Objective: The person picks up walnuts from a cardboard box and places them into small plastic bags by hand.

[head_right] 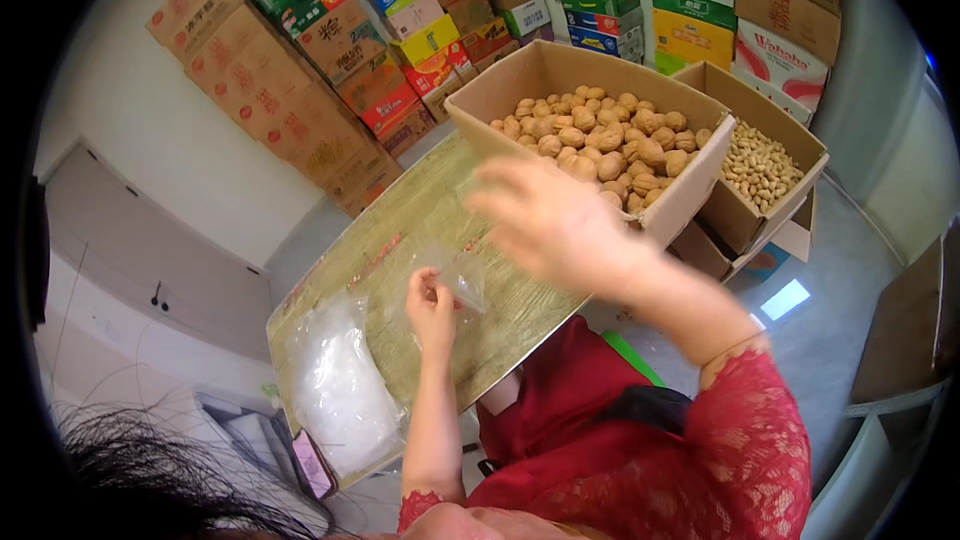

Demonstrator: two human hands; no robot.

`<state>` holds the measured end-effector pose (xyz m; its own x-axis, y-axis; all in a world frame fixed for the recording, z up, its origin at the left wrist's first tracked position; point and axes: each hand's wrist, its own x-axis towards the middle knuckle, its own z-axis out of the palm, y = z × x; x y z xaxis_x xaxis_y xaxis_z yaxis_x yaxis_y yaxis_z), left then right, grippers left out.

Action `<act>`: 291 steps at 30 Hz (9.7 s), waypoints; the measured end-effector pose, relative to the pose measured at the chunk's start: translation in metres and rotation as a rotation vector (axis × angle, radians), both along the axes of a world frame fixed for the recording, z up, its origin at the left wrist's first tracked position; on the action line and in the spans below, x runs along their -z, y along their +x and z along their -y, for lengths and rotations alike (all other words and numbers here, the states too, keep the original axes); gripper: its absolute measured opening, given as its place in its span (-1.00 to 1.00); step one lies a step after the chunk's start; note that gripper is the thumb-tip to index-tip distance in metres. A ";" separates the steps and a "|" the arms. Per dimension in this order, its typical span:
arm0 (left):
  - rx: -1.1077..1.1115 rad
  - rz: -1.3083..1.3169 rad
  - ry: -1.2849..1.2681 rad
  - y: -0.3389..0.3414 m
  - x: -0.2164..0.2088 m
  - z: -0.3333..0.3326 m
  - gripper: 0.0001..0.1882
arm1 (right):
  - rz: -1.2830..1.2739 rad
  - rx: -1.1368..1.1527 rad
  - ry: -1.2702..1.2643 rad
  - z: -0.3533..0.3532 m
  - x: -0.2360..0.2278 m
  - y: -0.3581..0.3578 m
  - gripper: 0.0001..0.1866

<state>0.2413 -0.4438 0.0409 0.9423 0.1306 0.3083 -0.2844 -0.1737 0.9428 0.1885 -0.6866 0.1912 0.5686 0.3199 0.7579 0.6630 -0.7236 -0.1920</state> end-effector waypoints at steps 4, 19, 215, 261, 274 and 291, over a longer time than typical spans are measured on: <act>0.032 0.023 -0.024 0.022 0.026 0.010 -0.90 | -0.295 0.132 -0.321 0.079 -0.025 0.063 -0.51; 0.082 -0.056 -0.259 0.031 0.042 0.000 -0.92 | -0.891 0.333 -0.561 0.098 0.013 0.127 -0.17; 0.101 -0.006 -0.472 0.021 0.012 -0.022 -0.41 | -0.887 -0.230 0.756 0.052 -0.045 0.123 -0.58; -0.028 0.167 -0.400 0.023 0.000 -0.038 -0.44 | 0.064 -0.359 0.222 -0.163 0.123 0.103 -0.70; 0.039 0.094 -0.480 0.014 -0.018 -0.047 -0.40 | -0.119 -0.499 -0.119 -0.145 0.101 0.105 -0.62; -0.020 0.232 -0.361 0.020 -0.012 -0.050 -0.37 | -0.396 -0.679 -0.134 -0.144 0.072 0.104 -0.68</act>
